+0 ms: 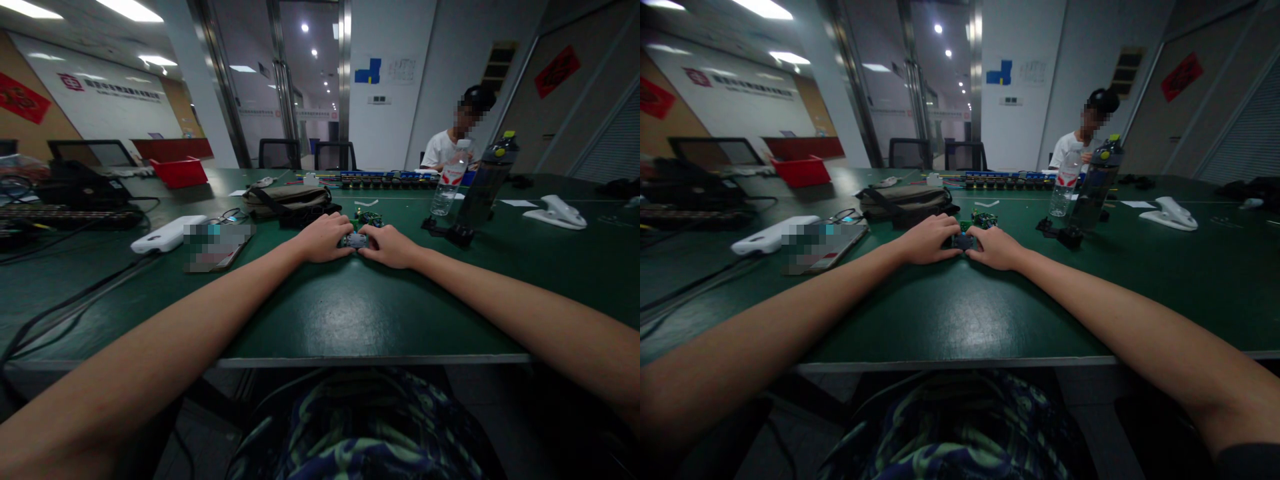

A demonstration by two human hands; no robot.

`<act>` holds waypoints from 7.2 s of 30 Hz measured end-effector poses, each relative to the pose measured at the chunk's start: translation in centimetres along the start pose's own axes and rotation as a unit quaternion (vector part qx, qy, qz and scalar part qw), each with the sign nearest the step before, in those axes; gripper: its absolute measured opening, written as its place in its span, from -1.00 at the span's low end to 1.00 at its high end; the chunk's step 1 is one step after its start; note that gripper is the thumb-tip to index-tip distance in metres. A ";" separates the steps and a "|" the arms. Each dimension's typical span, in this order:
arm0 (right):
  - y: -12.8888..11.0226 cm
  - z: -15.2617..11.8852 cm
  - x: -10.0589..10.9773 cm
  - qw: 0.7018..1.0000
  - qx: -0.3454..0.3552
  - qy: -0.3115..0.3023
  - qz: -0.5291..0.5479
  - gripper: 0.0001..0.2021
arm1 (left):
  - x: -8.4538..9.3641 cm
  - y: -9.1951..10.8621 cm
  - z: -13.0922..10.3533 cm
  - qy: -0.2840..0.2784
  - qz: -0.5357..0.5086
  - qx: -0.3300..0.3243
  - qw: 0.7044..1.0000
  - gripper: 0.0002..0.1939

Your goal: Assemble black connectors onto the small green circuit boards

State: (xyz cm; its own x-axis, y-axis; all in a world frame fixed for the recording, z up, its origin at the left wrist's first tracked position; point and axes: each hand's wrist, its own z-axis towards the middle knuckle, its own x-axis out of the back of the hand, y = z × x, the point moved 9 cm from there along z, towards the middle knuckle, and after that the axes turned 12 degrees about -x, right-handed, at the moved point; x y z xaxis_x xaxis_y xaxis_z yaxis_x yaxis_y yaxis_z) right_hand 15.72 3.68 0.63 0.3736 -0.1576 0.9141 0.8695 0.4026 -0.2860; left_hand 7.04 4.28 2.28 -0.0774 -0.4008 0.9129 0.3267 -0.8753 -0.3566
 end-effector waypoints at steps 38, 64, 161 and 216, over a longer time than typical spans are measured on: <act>0.0 0.0 0.0 1.000 -0.005 0.000 -0.009 -0.69 | -0.1 0.0 0.0 -0.006 -0.007 0.001 1.000 -0.61; -0.1 0.0 0.0 1.000 -0.008 -0.002 -0.017 -0.69 | 0.0 0.1 0.0 -0.006 -0.004 0.001 1.000 -0.62; -0.1 0.0 -0.2 1.000 -0.007 -0.015 -0.012 -0.68 | -0.3 0.0 0.0 -0.019 -0.007 0.006 1.000 -0.63; -0.2 -0.1 0.0 1.000 -0.003 -0.005 -0.010 -0.71 | -0.2 0.1 0.0 -0.009 -0.003 -0.001 1.000 -0.64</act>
State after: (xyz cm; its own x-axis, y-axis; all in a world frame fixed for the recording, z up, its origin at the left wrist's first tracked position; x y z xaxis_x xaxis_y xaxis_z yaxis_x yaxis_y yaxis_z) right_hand 15.60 3.57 0.62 0.3533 -0.1561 0.9224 0.8784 0.3947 -0.2696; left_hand 7.13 4.28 2.09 -0.0615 -0.3905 0.9186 0.3242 -0.8782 -0.3516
